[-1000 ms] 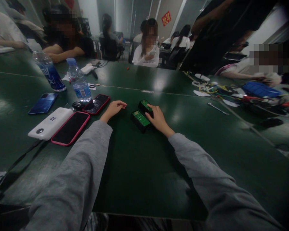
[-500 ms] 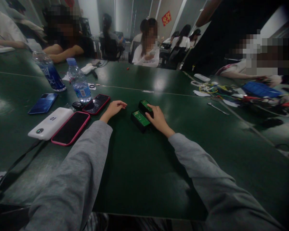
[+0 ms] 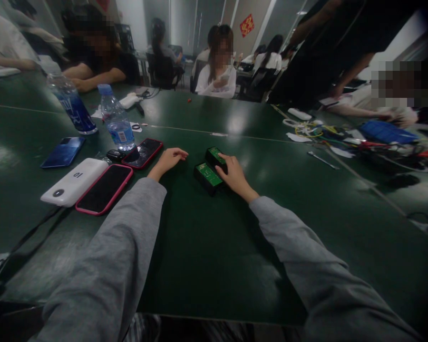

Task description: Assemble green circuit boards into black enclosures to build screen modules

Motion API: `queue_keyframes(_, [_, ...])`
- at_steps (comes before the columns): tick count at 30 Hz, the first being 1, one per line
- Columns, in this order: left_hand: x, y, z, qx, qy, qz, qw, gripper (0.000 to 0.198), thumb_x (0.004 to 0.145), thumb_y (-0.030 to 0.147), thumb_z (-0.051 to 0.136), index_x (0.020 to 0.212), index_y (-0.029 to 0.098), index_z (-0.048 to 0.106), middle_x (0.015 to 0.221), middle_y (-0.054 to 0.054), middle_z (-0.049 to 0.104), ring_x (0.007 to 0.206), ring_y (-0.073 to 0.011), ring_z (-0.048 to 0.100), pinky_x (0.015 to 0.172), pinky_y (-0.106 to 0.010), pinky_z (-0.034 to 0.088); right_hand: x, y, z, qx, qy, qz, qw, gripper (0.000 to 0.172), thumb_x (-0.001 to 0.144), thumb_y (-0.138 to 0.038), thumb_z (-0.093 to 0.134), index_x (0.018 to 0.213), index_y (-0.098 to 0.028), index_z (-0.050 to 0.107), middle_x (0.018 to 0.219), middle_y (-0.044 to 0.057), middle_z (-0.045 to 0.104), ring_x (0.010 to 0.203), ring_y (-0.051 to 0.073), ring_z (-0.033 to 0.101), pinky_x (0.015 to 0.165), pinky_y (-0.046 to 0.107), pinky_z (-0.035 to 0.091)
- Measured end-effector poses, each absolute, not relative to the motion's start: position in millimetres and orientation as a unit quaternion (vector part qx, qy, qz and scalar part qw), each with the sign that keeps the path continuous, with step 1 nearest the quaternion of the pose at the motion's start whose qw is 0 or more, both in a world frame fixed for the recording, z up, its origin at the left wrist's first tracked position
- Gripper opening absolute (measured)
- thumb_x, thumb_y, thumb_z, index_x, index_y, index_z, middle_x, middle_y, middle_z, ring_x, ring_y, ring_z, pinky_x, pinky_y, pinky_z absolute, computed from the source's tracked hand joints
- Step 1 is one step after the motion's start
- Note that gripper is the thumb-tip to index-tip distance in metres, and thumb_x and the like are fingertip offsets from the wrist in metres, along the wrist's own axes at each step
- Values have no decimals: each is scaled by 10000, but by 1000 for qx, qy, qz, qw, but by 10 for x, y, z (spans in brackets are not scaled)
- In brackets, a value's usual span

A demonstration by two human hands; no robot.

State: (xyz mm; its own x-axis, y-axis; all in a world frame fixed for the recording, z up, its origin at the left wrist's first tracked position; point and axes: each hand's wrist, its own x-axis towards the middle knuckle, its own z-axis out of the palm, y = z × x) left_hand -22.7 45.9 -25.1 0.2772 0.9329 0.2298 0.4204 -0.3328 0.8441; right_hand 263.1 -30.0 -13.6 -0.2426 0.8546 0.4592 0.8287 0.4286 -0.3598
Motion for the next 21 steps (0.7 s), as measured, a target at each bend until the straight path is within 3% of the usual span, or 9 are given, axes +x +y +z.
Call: queue_keyframes(21, [-199, 514, -296, 715, 478, 381, 339, 272, 860, 109, 481, 1008, 151, 706, 1008, -80, 736, 841, -127, 697, 883, -311, 519, 2604, -329, -109, -537, -787, 22, 303, 503, 917, -406, 468, 1382, -217, 436, 1153, 134, 515, 1072, 303, 524, 901, 513, 465])
